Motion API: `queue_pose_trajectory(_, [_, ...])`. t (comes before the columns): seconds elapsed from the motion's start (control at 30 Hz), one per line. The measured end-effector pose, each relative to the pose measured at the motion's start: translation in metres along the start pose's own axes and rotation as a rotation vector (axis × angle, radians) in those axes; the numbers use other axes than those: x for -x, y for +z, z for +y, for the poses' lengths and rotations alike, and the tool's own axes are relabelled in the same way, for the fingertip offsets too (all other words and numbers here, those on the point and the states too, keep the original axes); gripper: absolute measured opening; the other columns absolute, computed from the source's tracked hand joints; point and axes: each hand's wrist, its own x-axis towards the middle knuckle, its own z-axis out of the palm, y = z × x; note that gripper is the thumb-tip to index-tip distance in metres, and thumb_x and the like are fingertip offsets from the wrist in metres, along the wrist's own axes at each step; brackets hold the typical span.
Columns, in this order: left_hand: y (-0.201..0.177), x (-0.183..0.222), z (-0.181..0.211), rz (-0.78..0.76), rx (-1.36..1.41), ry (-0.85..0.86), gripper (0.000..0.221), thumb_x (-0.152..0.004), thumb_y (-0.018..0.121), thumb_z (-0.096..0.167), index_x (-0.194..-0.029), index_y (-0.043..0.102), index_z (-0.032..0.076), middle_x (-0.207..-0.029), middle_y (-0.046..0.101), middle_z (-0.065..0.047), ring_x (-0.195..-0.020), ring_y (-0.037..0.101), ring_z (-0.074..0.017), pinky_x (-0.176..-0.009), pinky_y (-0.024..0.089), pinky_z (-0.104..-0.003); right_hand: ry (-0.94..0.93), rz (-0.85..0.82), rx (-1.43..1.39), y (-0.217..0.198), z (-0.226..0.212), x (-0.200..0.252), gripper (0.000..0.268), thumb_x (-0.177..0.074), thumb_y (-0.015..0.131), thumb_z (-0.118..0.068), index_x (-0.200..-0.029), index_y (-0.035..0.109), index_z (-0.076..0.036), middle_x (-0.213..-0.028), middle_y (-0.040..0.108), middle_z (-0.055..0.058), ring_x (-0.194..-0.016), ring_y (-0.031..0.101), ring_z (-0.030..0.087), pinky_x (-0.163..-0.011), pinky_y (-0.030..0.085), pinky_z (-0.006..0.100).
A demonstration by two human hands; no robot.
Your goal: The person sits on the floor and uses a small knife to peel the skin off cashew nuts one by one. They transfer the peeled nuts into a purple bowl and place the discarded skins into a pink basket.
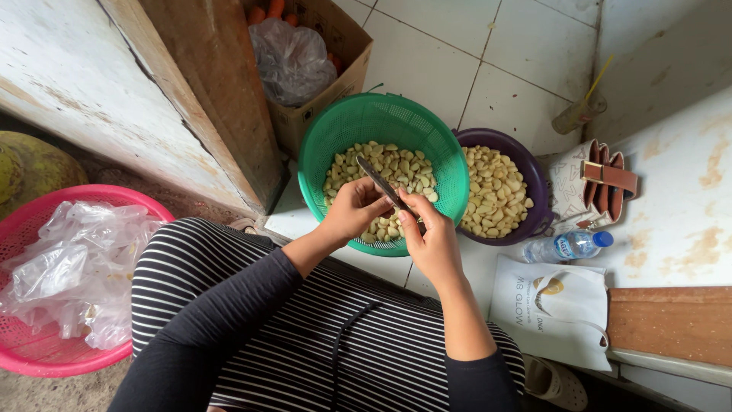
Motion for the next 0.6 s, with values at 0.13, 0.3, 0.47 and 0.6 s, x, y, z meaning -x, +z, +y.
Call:
queue_pose_trajectory(0.13, [0.006,-0.001,-0.004,0.006,-0.012,0.033,0.015,-0.100,0.063,0.006,-0.112,0.064,-0.002,-0.106,0.073,-0.006,-0.098,0.071,-0.0133,-0.091,0.061,-0.030,0.143,0.015,0.004,0.002,0.004,0.001,0.027,-0.101,0.063,-0.013,-0.126,0.065,-0.005,-0.094,0.077,0.008,-0.075,0.067,0.011,-0.063,0.051,0.026])
queue_pose_trajectory(0.3, [0.013,-0.001,-0.005,0.009,-0.081,0.048,0.014,-0.100,0.065,0.007,-0.110,0.064,-0.004,-0.104,0.072,-0.007,-0.096,0.071,-0.0122,-0.086,0.061,-0.028,0.178,0.031,-0.067,0.003,0.016,0.001,0.022,-0.101,0.062,-0.013,-0.122,0.063,-0.004,-0.088,0.074,0.003,-0.067,0.057,0.003,-0.055,0.043,0.023])
queue_pose_trajectory(0.47, [0.019,-0.002,0.002,0.043,-0.243,-0.007,0.017,-0.099,0.068,0.011,-0.107,0.065,-0.003,-0.095,0.073,-0.006,-0.086,0.071,-0.0104,-0.075,0.059,-0.025,0.208,0.071,-0.133,0.004,0.028,0.002,0.018,-0.102,0.062,-0.013,-0.118,0.062,-0.003,-0.087,0.071,0.004,-0.071,0.060,0.006,-0.061,0.049,0.023])
queue_pose_trajectory(0.6, [0.024,-0.004,0.006,0.036,-0.320,0.021,0.019,-0.098,0.069,0.012,-0.108,0.064,-0.003,-0.093,0.073,-0.005,-0.085,0.070,-0.0097,-0.074,0.058,-0.025,0.291,0.101,-0.161,0.003,0.038,0.003,0.017,-0.102,0.061,-0.013,-0.116,0.061,-0.003,-0.089,0.072,0.003,-0.072,0.066,0.007,-0.062,0.051,0.024])
